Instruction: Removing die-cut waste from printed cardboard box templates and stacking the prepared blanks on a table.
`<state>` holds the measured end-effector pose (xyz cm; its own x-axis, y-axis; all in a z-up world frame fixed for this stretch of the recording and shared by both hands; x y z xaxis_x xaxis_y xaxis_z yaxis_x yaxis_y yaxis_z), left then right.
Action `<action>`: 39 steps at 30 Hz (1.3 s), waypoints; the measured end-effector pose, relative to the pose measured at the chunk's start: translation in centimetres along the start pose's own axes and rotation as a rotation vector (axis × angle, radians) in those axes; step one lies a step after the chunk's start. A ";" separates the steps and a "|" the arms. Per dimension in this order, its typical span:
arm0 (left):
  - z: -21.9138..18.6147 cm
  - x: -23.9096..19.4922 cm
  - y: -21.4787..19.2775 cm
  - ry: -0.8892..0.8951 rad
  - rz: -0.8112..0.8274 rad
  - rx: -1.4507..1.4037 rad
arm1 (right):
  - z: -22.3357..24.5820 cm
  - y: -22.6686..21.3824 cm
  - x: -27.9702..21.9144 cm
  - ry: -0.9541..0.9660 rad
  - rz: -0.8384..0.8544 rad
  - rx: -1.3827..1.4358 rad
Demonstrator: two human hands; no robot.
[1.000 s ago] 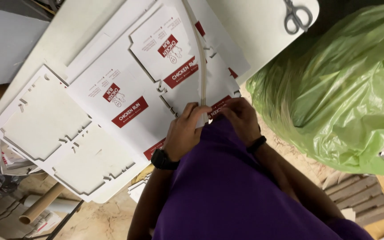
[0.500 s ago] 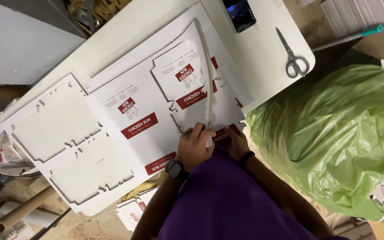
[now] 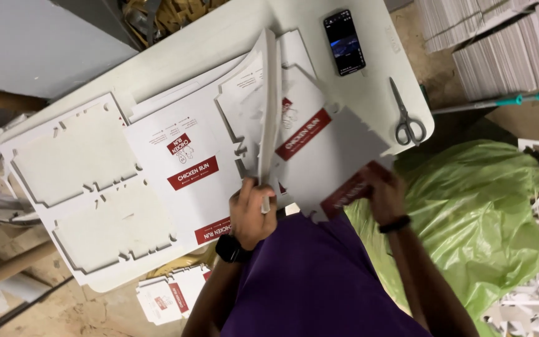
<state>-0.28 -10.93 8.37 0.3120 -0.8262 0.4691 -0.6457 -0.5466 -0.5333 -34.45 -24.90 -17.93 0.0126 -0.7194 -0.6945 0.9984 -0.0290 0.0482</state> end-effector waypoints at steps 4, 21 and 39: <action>-0.3 -0.2 3.9 -0.038 -0.026 0.181 | 15.6 -6.7 -7.1 -0.386 0.002 -0.566; 3.7 -4.3 28.0 -0.303 0.998 0.348 | 29.5 -17.8 -17.0 -1.151 -0.407 -1.051; -4.6 -22.4 -7.5 -0.965 -1.550 -0.605 | 10.8 19.8 -21.0 -0.155 1.253 -0.206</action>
<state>-5.67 12.30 5.11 0.8505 0.3619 -0.3816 0.4802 -0.8303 0.2829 -15.57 -17.86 5.35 0.9541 -0.2505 -0.1642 0.2992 0.8217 0.4851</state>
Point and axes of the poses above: each hand's wrist, its own x-axis towards the middle knuckle, its own y-axis out of the palm, z = x × y, the point moved 10 cm from there along x, towards the middle knuckle, and after that the axes turned 6 degrees about y, right-handed, at the moved point
